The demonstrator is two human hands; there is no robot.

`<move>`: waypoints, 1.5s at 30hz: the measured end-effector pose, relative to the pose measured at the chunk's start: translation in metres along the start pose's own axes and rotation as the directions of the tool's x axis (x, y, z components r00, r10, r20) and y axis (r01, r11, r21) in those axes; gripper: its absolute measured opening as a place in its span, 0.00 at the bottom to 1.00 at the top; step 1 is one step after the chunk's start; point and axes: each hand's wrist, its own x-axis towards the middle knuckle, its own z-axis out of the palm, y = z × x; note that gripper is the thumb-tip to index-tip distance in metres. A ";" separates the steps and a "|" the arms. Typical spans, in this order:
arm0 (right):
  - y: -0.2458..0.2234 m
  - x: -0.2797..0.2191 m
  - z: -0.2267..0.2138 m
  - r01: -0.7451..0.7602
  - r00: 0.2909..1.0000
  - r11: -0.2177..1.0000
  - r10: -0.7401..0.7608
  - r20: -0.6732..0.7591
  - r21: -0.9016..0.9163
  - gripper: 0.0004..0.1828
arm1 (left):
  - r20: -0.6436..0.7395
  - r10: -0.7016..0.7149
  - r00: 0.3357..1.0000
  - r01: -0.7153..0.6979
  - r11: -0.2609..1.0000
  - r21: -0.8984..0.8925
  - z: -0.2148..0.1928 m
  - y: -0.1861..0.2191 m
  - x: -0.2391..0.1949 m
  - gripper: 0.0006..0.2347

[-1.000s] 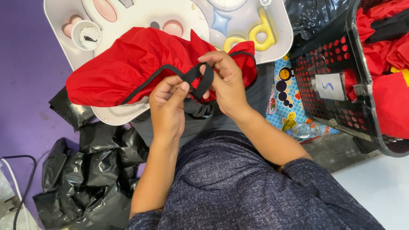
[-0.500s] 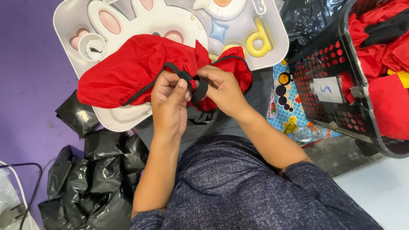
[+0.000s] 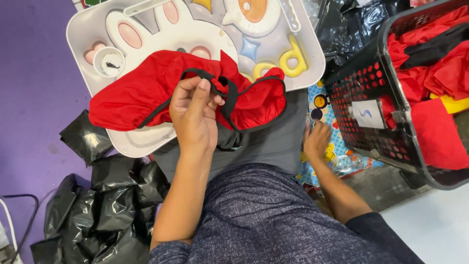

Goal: The person uses pink scissors to cut a piece of red fabric, trimming the edges and a black elastic band attached to it. They repeatedly adjust the fabric and the elastic band with their hands while cutting.

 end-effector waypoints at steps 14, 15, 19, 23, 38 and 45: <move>0.036 -0.015 0.031 -0.076 0.881 0.976 0.161 0.445 -0.202 0.08 | -0.075 0.071 0.995 -0.071 0.997 -0.009 0.009 0.000 0.009 0.07; 0.041 -0.010 0.034 -0.159 0.812 0.974 0.223 0.539 -0.163 0.10 | -0.077 0.072 0.994 -0.073 0.997 -0.005 0.008 0.000 0.009 0.07; 0.070 -0.002 0.059 -0.359 0.741 0.933 0.306 0.598 -0.032 0.12 | -0.080 0.076 0.994 -0.076 0.997 0.004 0.008 0.001 0.008 0.08; 0.060 0.008 0.029 -0.582 0.775 0.760 0.413 0.478 0.288 0.17 | -0.064 0.079 0.995 -0.079 0.997 -0.002 0.007 0.001 0.005 0.08; -0.108 0.114 -0.156 0.137 0.952 0.669 -0.293 0.089 0.731 0.34 | 0.055 0.134 0.989 -0.141 0.980 0.139 -0.003 0.005 -0.009 0.06; -0.195 0.130 -0.218 0.501 0.753 0.479 -0.652 -0.090 0.721 0.29 | 0.140 0.162 0.977 -0.191 0.956 0.223 -0.005 0.016 -0.015 0.06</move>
